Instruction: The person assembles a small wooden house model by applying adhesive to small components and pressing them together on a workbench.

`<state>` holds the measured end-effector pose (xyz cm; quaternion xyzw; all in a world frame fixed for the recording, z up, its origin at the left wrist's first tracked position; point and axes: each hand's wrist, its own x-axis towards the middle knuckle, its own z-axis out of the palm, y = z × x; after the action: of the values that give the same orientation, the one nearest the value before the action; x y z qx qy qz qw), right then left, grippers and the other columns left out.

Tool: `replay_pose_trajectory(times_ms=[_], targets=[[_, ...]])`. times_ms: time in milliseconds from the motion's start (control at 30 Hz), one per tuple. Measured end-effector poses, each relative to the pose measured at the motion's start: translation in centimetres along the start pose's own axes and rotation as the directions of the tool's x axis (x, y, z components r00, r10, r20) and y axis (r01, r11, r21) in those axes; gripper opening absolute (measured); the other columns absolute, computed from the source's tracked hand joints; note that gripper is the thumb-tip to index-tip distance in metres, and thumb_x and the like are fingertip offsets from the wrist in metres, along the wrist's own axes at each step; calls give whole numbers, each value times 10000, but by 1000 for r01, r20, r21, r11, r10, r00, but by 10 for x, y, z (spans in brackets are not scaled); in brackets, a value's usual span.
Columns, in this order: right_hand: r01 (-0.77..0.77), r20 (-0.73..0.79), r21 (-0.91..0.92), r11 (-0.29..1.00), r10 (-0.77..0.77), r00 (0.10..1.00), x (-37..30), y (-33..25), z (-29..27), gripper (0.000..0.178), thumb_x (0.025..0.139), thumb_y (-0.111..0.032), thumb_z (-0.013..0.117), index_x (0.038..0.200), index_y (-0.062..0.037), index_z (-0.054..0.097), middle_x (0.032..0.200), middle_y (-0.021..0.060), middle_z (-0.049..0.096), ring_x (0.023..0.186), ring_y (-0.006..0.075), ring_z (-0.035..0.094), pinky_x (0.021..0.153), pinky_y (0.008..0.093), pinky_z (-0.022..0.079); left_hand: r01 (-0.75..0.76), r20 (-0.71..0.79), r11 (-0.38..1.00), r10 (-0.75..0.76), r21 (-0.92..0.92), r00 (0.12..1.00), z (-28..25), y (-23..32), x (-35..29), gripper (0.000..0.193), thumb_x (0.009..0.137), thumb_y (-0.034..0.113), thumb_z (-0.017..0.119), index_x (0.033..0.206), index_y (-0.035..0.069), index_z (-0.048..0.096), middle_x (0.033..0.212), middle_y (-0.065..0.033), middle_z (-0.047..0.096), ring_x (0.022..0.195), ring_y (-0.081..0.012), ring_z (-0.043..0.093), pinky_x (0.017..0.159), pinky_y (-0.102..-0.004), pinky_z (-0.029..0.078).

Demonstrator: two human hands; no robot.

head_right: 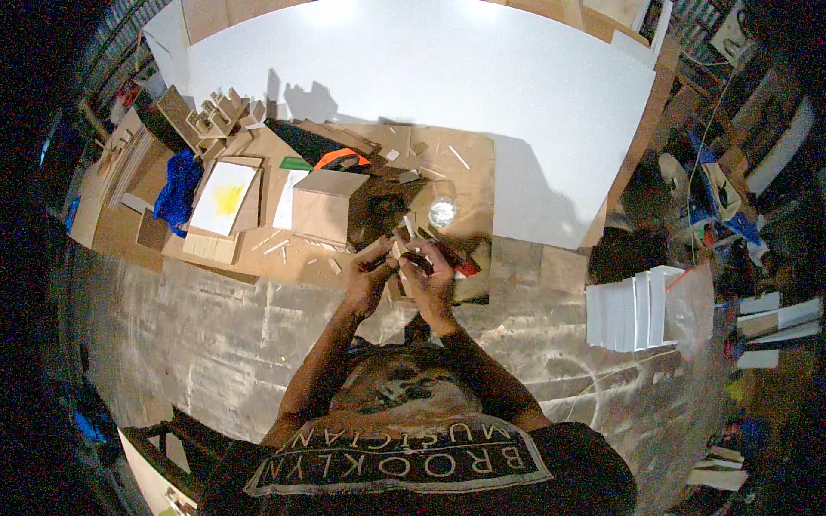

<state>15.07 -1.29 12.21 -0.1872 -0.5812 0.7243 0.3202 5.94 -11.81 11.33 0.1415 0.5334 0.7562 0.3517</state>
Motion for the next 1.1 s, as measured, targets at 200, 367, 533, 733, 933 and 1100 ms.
replay_pose_trajectory(times_ms=[200,367,533,733,933,1100], targets=[[-21,0,-148,989,22,1000,3,16,-11,252,909,-104,646,1138,-3,616,1061,34,641,921,127,630,771,274,530,50,4,999,-50,-13,999,3,-3,4,382,902,25,627,1264,-77,561,1052,-99,670,948,-154,622,871,-295,505],[55,-21,-241,969,-62,998,29,30,-41,262,988,-173,545,1130,39,605,979,91,668,829,150,669,706,269,542,87,-26,995,-88,-48,996,-16,-33,27,283,901,53,633,1154,-73,623,969,-100,685,876,-144,635,779,-286,511],[75,-79,-774,629,-214,974,106,67,-91,149,924,-83,568,1018,5,641,797,152,693,727,238,698,643,347,533,87,16,958,-95,274,995,-3,-34,82,233,878,128,661,1077,7,647,966,-89,691,818,-128,638,691,-289,514],[-24,-52,-974,227,-116,992,160,105,-102,122,780,-161,684,865,-79,717,827,189,682,737,395,651,657,463,521,-561,491,280,283,779,824,9,-45,125,236,803,163,644,948,-20,682,1360,-212,503,1205,-368,534,982,-432,457],[53,34,-991,124,-156,987,175,144,-102,222,743,-241,710,852,-47,713,829,185,675,761,356,667,649,504,529,-609,618,415,131,676,775,3,-66,151,110,695,92,635,784,27,643,1129,-184,653,1276,-387,468,1080,-430,375],[122,74,-980,159,-279,957,173,151,-104,150,739,-147,705,817,-19,698,808,209,662,751,385,649,664,491,520,-539,579,544,115,643,807,5,-66,150,92,637,40,631,729,40,625,899,-153,686,1139,-353,571,1152,-418,300]])
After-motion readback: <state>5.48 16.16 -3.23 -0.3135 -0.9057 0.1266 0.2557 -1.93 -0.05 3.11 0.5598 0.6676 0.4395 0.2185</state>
